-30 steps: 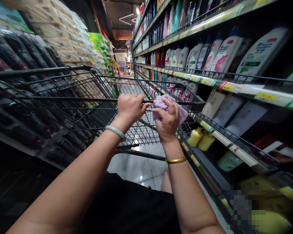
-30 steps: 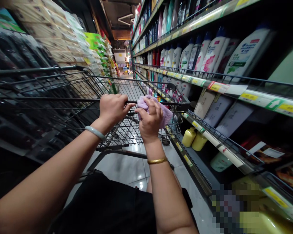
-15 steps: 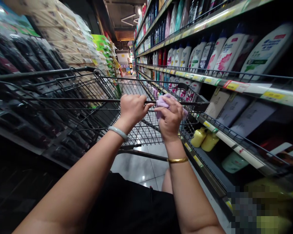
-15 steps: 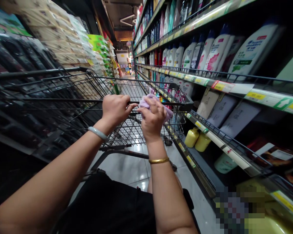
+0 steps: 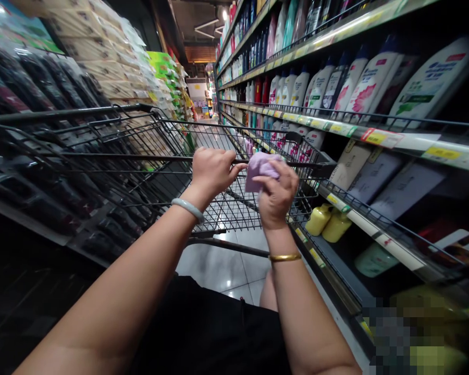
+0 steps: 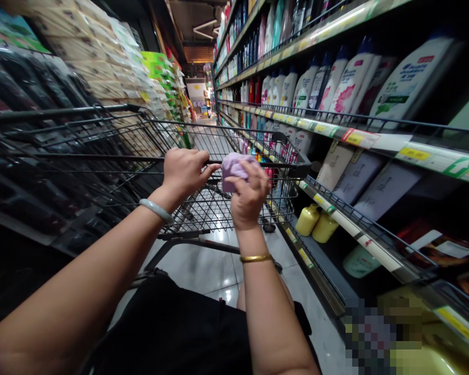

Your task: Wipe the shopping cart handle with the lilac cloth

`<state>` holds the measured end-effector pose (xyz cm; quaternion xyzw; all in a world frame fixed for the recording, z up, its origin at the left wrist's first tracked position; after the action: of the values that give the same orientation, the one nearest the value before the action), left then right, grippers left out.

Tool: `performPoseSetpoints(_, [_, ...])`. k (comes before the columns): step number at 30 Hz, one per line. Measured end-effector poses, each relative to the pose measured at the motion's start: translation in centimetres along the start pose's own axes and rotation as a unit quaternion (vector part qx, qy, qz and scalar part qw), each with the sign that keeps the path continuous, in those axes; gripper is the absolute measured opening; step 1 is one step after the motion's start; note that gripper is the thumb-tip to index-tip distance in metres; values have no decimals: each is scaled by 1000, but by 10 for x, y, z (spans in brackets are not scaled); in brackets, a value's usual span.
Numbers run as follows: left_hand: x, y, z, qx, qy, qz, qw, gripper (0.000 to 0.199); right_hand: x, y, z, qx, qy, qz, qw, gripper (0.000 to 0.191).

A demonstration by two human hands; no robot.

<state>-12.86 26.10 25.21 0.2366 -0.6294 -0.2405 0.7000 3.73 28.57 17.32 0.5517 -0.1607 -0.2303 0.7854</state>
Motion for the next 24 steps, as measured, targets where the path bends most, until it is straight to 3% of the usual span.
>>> performPoseSetpoints(3, [0,1,6,1,-4,6,1000,62,20,11,-46,-73,-37,-71,994,35])
performPoseSetpoints(6, [-2,3,12,8,-6,8,1000,59,22,10,-59,-84,-56,-75,992,38])
performPoseSetpoints(13, [-4,7,21,54,-18,20,998,50,-20,-30,-14,-59,-44,69,995,42])
performPoseSetpoints(17, [-6,4,26,113,-30,22,993,45,-15,-20,-30,-74,-51,74,993,45])
performPoseSetpoints(20, [-6,5,28,122,-45,41,991,42,-10,-11,-45,-101,-96,79,987,43])
performPoseSetpoints(24, [-7,12,30,120,-58,83,988,42,-31,-30,-40,-111,-152,244,951,36])
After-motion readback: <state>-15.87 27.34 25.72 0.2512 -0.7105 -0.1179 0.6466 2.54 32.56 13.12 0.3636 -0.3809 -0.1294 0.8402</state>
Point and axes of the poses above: each hand's wrist, its own y-axis towards the middle knuckle, its own x-axis out of the back of the hand, z = x × y, the point moved 7 cm from there along y, towards the middle knuckle, and after that the axes turned 8 degrees about -y, right-handed, at the moved point
